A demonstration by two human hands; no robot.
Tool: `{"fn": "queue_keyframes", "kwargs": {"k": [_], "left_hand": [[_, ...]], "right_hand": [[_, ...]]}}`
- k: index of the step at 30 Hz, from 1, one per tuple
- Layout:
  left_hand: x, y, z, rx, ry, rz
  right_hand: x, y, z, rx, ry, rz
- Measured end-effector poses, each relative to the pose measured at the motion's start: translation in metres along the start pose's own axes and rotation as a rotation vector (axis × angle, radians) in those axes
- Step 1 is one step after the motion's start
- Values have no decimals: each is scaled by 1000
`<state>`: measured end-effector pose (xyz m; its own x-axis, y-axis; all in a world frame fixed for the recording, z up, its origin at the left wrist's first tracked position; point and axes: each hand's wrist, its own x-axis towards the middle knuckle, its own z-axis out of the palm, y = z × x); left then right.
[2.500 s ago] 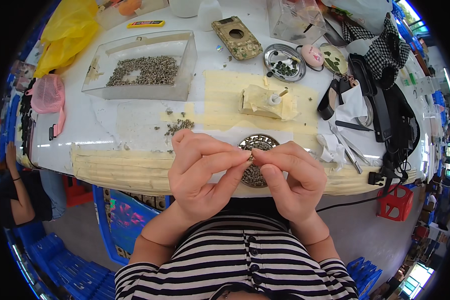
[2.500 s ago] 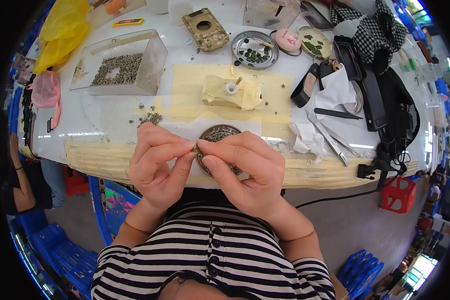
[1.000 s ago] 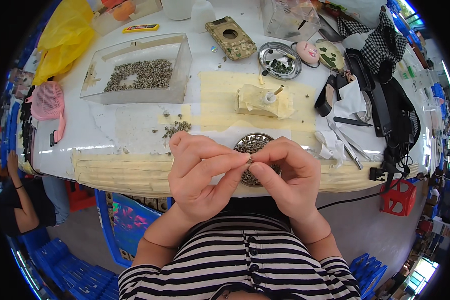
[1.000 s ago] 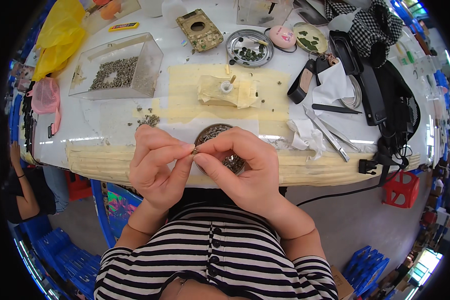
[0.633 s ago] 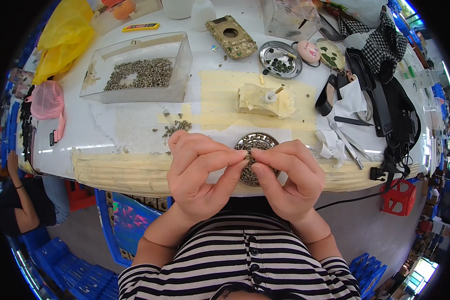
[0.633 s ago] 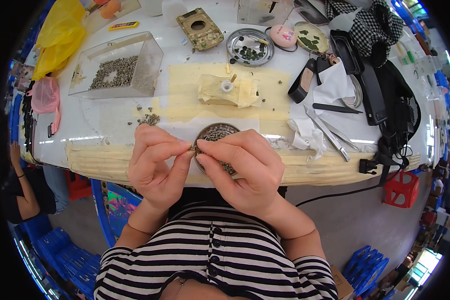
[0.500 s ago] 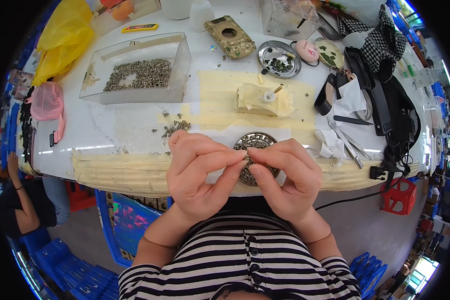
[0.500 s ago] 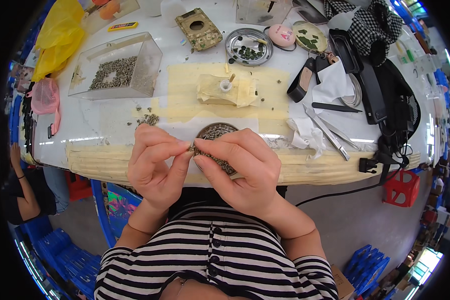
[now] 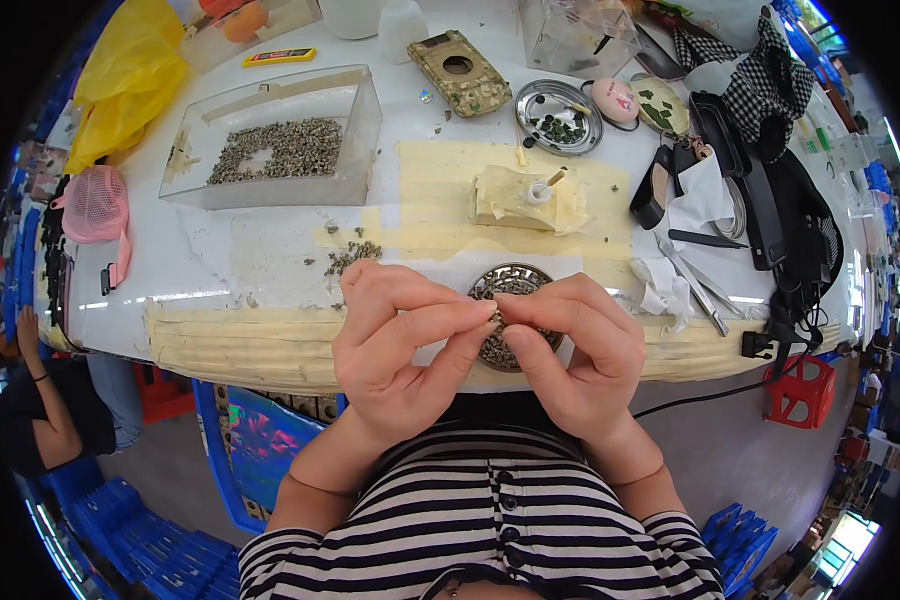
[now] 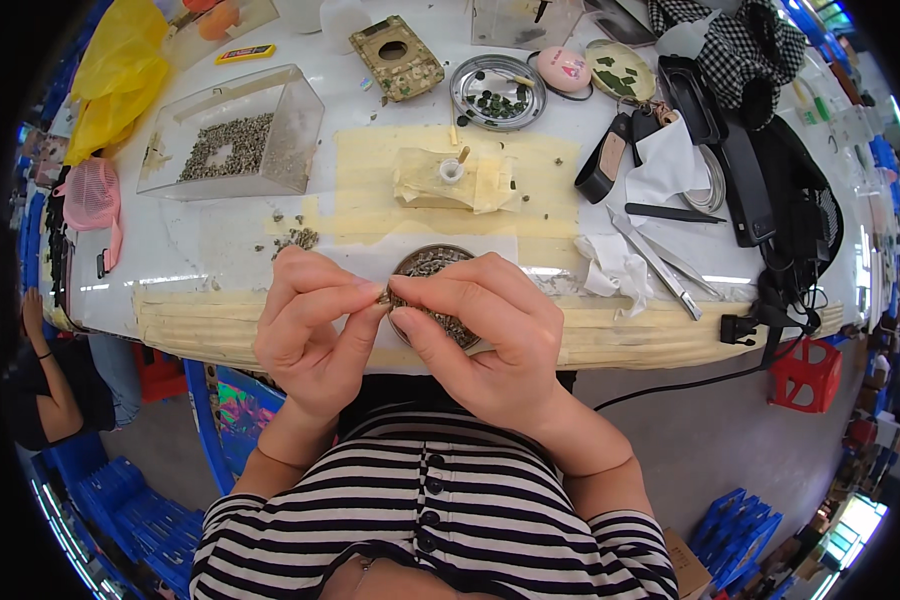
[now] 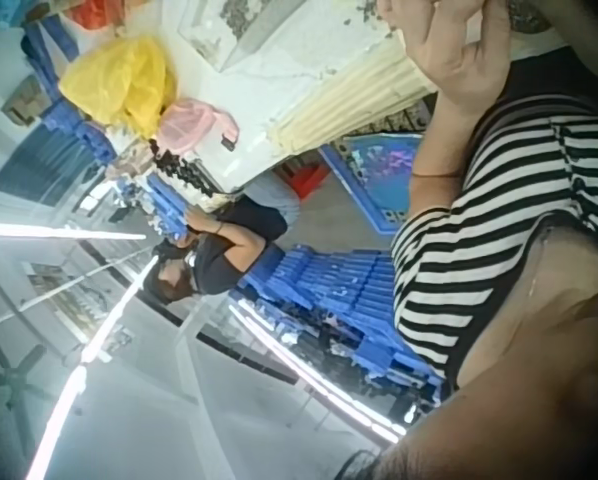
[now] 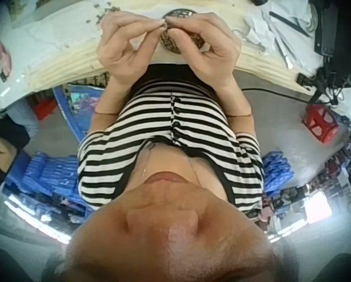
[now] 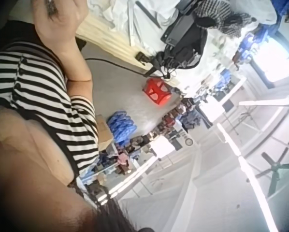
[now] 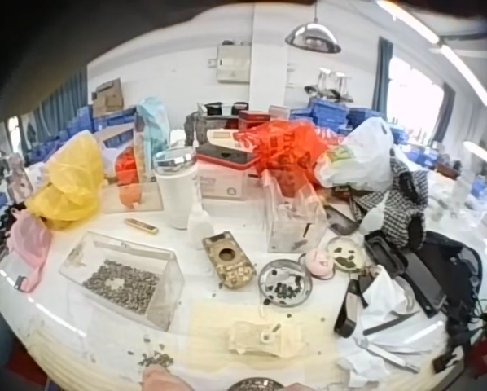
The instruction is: Assembling small metal components by picking them from a tray and placing them into a assembly fixture.
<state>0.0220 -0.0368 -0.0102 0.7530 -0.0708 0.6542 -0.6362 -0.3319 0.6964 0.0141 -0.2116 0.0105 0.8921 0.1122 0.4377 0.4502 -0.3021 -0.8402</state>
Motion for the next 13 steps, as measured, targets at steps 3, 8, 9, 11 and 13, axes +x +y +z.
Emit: {"fn": "queue_keyframes", "kwargs": {"k": [3, 8, 9, 11, 13], "left_hand": [[0, 0, 1, -17, 8, -25], [-1, -1, 1, -22, 8, -28], [0, 0, 0, -17, -7, -24], [1, 1, -1, -6, -36, -18], [3, 3, -3, 9, -140, -21]], "right_hand": [[1, -2, -2, 15, -9, 5], [0, -1, -1, 18, 2, -12], [0, 0, -1, 19, 9, -10], [0, 1, -3, -4, 23, -12], [-3, 3, -8, -45, 36, -22]]}}
